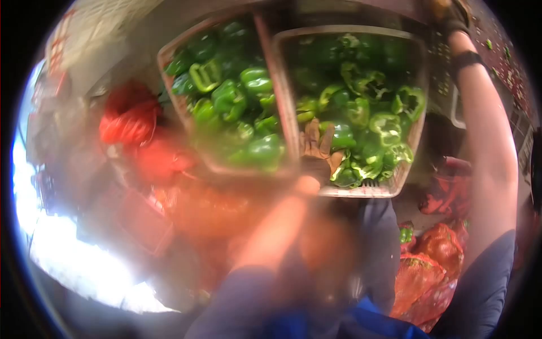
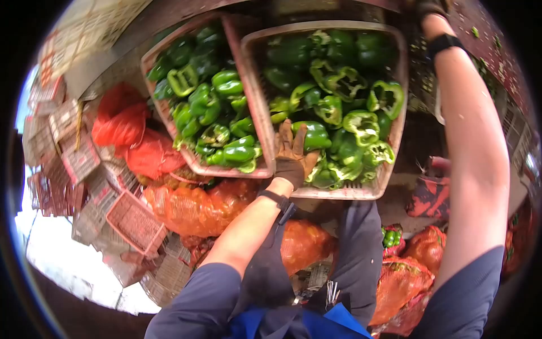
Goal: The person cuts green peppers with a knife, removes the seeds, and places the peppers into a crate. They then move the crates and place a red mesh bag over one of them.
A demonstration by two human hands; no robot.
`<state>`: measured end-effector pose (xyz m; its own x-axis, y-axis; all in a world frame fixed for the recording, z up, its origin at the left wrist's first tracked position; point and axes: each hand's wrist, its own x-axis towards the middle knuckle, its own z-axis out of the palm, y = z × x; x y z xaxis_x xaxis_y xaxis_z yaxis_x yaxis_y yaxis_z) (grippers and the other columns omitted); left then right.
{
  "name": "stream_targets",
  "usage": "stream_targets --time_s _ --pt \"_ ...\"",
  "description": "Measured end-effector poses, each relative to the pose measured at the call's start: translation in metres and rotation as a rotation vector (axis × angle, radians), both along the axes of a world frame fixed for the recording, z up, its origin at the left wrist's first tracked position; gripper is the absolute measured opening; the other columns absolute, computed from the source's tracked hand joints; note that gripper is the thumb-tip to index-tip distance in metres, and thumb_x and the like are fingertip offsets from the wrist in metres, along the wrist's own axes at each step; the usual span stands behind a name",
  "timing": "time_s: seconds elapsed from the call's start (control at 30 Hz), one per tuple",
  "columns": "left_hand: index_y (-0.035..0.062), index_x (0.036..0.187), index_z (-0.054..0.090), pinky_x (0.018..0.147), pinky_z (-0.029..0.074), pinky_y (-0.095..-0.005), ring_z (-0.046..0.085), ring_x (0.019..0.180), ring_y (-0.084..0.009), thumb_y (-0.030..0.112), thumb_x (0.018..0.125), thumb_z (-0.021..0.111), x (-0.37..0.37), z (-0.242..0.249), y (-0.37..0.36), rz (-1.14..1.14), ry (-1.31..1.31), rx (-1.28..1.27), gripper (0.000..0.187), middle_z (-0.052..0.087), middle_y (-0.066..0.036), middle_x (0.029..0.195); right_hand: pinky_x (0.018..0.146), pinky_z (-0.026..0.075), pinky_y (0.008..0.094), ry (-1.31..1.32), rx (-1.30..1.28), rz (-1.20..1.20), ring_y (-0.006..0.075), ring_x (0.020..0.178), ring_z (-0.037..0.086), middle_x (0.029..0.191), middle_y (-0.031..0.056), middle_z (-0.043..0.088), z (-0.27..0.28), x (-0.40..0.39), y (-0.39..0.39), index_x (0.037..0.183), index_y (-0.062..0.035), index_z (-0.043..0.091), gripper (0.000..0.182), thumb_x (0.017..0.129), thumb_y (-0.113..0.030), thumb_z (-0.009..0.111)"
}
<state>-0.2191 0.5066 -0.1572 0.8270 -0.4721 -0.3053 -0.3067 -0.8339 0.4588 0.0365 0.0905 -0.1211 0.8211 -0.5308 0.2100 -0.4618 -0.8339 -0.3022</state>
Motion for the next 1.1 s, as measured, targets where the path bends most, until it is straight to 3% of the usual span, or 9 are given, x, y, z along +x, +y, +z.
stream_targets --time_s 0.1,0.2,0.27,0.5,0.77,0.9,0.97,1.03,1.1 --pt "0.0158 0.156 0.023 0.119 0.021 -0.0546 0.026 0.143 -0.0475 0.05 0.082 0.067 0.002 -0.003 -0.012 0.211 0.298 0.245 0.092 0.026 -0.025 0.156 0.113 0.036 0.0388 -0.142 0.246 0.184 0.0295 0.136 0.047 0.149 0.0164 0.049 -0.026 -0.026 -0.02 0.142 -0.0146 0.054 0.074 0.082 -0.054 0.073" --pt "0.0145 0.158 0.018 0.121 0.02 -0.0489 0.026 0.142 -0.0479 0.045 0.087 0.062 0.002 0.004 -0.014 0.247 0.359 0.22 0.089 0.023 -0.026 0.158 0.108 0.041 0.0473 -0.302 0.083 0.664 0.0365 0.13 0.051 0.138 0.0182 0.055 0.016 -0.097 0.032 0.135 -0.0072 0.057 0.05 0.088 -0.019 0.068" --pt "0.0154 0.159 0.016 0.121 0.02 -0.0469 0.025 0.144 -0.0466 0.04 0.083 0.067 0.005 0.0 -0.005 0.175 0.426 0.244 0.095 0.019 -0.025 0.161 0.111 0.038 0.0475 -0.222 0.49 0.525 0.0381 0.131 0.05 0.138 0.021 0.055 0.045 -0.144 0.121 0.135 -0.0004 0.055 0.053 0.084 -0.011 0.069" --pt "0.0112 0.152 0.037 0.116 0.032 -0.045 0.037 0.14 -0.0401 0.021 0.08 0.069 0.02 0.07 0.03 0.149 0.196 -0.156 0.079 0.037 -0.022 0.154 0.115 0.031 0.0484 0.359 0.542 0.675 0.0398 0.14 0.038 0.147 0.0145 0.048 0.028 -0.252 0.277 0.137 -0.0103 0.055 0.054 0.086 -0.023 0.064" --pt "0.0223 0.16 0.018 0.112 0.04 -0.0405 0.037 0.143 -0.0353 0.024 0.088 0.066 0.025 0.092 0.067 0.154 0.363 -0.121 0.086 0.026 -0.018 0.161 0.116 0.033 0.0457 0.554 0.436 0.674 0.039 0.14 0.038 0.149 0.0144 0.047 0.018 -0.246 0.294 0.141 -0.0143 0.053 0.061 0.081 -0.014 0.064" --pt "0.0093 0.139 0.053 0.101 0.049 -0.0402 0.059 0.121 -0.0357 0.016 0.091 0.063 0.022 0.09 0.142 0.526 0.461 -0.786 0.05 0.058 -0.022 0.133 0.116 0.032 0.0449 0.611 0.396 0.66 0.0408 0.137 0.04 0.146 0.0212 0.047 0.047 -0.243 0.304 0.136 -0.007 0.055 0.055 0.082 -0.013 0.062" --pt "0.0055 0.134 0.056 0.094 0.053 -0.0363 0.063 0.115 -0.029 0.014 0.091 0.063 0.029 0.088 0.202 0.535 0.087 -0.619 0.044 0.064 -0.018 0.126 0.115 0.033 0.0449 0.682 0.351 0.611 0.0407 0.136 0.042 0.144 0.022 0.048 0.062 -0.244 0.316 0.133 -0.0033 0.056 0.052 0.083 -0.013 0.062" --pt "0.0042 0.131 0.059 0.083 0.055 -0.0309 0.064 0.101 -0.0172 0.013 0.093 0.063 0.035 0.092 0.262 1.06 0.635 -0.809 0.039 0.066 -0.011 0.115 0.113 0.035 0.0451 0.674 0.361 0.561 0.0409 0.132 0.044 0.14 0.0233 0.052 0.07 -0.245 0.329 0.13 -0.0014 0.057 0.048 0.084 -0.014 0.062" --pt "0.005 0.13 0.059 0.074 0.052 -0.0264 0.059 0.087 -0.0092 0.01 0.092 0.064 0.03 0.07 0.339 1.089 0.287 -0.484 0.039 0.064 -0.002 0.1 0.111 0.037 0.0452 0.652 0.413 0.538 0.041 0.13 0.046 0.137 0.0231 0.053 0.071 -0.246 0.34 0.128 -0.0012 0.058 0.047 0.084 -0.014 0.062"
